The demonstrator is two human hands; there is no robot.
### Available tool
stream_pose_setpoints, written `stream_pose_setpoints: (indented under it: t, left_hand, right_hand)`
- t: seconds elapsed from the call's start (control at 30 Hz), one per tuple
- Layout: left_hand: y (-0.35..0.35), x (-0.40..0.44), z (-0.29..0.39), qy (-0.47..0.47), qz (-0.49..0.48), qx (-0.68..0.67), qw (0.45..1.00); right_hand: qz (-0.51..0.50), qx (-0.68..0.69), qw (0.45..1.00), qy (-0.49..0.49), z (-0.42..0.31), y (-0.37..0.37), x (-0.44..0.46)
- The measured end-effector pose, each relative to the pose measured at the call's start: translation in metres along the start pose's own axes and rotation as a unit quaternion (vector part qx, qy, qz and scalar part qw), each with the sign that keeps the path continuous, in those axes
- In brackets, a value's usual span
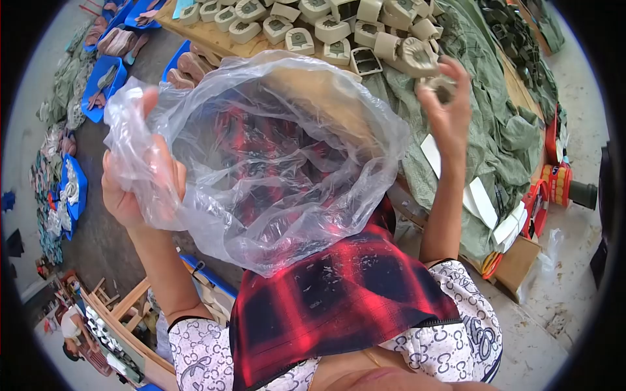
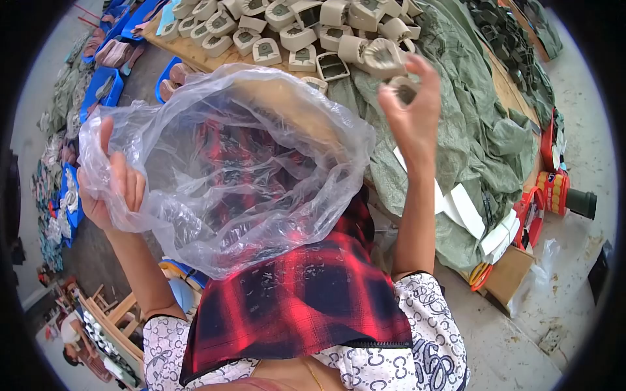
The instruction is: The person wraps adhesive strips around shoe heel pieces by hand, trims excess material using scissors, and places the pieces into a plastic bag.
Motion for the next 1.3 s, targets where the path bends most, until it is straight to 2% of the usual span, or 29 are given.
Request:
stream_pose_setpoints:
  t: [0.03, 0.07, 0.17, 0.2, 0.23, 0.3, 0.43, 0.47, 0.57, 0.6, 0.7, 0.73, 0.83, 0.9, 0.97, 1.0, 1.1, 1.17, 1.2, 1.23, 1.3]
  left_hand:
    - [-0.001, 0.001, -0.001, 0.003, 0.017, 0.014, 1.0]
    - [-0.003, 0.002, -0.001, 0.007, 0.035, 0.027, 0.999]
    - [-0.003, 0.009, -0.007, 0.01, 0.067, 0.041, 0.997]
    - [-0.004, 0.012, -0.011, 0.016, 0.074, 0.045, 0.996]
    - [-0.006, 0.013, -0.015, 0.026, 0.074, 0.044, 0.996]
    - [-0.006, 0.014, -0.022, 0.045, 0.074, 0.044, 0.995]
    - [-0.005, 0.009, -0.026, 0.076, 0.042, 0.048, 0.995]
    - [-0.003, 0.008, -0.025, 0.075, 0.047, 0.043, 0.995]
    - [0.0, 0.008, -0.026, 0.071, 0.049, 0.027, 0.996]
    - [-0.001, 0.009, -0.026, 0.072, 0.046, 0.023, 0.996]
    - [-0.002, 0.01, -0.029, 0.068, 0.03, 0.025, 0.997]
    - [-0.004, 0.012, -0.03, 0.066, 0.022, 0.028, 0.997]
    - [-0.008, 0.017, -0.033, 0.052, 0.064, 0.035, 0.996]
    - [-0.007, 0.017, -0.032, 0.06, 0.043, 0.041, 0.996]
    - [-0.005, 0.014, -0.027, 0.067, 0.032, 0.038, 0.997]
    - [-0.005, 0.015, -0.025, 0.068, 0.029, 0.029, 0.997]
    - [-0.008, 0.017, -0.024, 0.058, 0.023, 0.018, 0.998]
    - [-0.007, 0.02, -0.026, 0.047, 0.022, 0.011, 0.999]
    - [-0.007, 0.021, -0.03, 0.052, 0.026, 0.002, 0.998]
    - [-0.006, 0.022, -0.035, 0.056, 0.031, -0.006, 0.998]
    - [0.0, 0.021, -0.038, 0.054, 0.038, -0.002, 0.998]
  right_hand:
    - [0.021, 0.013, 0.999, 0.028, -0.021, 0.01, -0.004]
    - [-0.033, 0.114, 0.993, 0.005, -0.036, 0.006, -0.011]
    - [0.007, -0.052, 0.981, 0.186, -0.061, -0.018, -0.012]
    - [0.034, -0.055, 0.98, 0.19, -0.052, -0.025, -0.004]
    - [0.051, -0.12, 0.965, 0.228, -0.033, -0.036, 0.005]
    - [0.051, -0.23, 0.963, 0.128, -0.004, -0.054, 0.009]
    - [0.037, -0.152, 0.973, 0.168, -0.001, -0.053, -0.001]
    - [0.044, -0.15, 0.967, 0.203, -0.009, -0.051, -0.007]
    - [-0.054, -0.178, 0.97, 0.154, -0.011, -0.054, -0.024]
    - [-0.055, -0.175, 0.97, 0.157, -0.009, -0.051, -0.027]
    - [-0.191, -0.181, 0.956, 0.131, -0.008, -0.053, -0.036]
    - [-0.242, -0.2, 0.94, 0.131, -0.013, -0.056, -0.04]
    - [-0.271, -0.254, 0.908, 0.192, -0.01, -0.069, -0.038]
    - [-0.272, -0.186, 0.916, 0.23, 0.002, -0.075, -0.029]
    - [-0.24, -0.149, 0.949, 0.142, 0.009, -0.064, -0.015]
    - [-0.196, -0.041, 0.973, 0.113, -0.002, -0.052, -0.012]
    - [-0.141, 0.097, 0.985, 0.02, -0.06, -0.03, -0.036]
    - [-0.307, 0.155, 0.933, 0.11, -0.087, -0.06, -0.065]
    - [-0.336, 0.079, 0.924, 0.168, -0.089, -0.083, -0.078]
    - [-0.361, 0.0, 0.906, 0.222, -0.084, -0.106, -0.091]
    - [-0.3, -0.036, 0.913, 0.273, -0.08, -0.115, -0.095]
Point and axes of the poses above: each hand's wrist, its own x-axis towards the middle knuckle, its own y-axis out of the back of the hand, z = x × y, the point moved 7 cm from there along x, towards the middle knuckle, and after that the axes turned 8 degrees about -y, right-handed, at the moved point
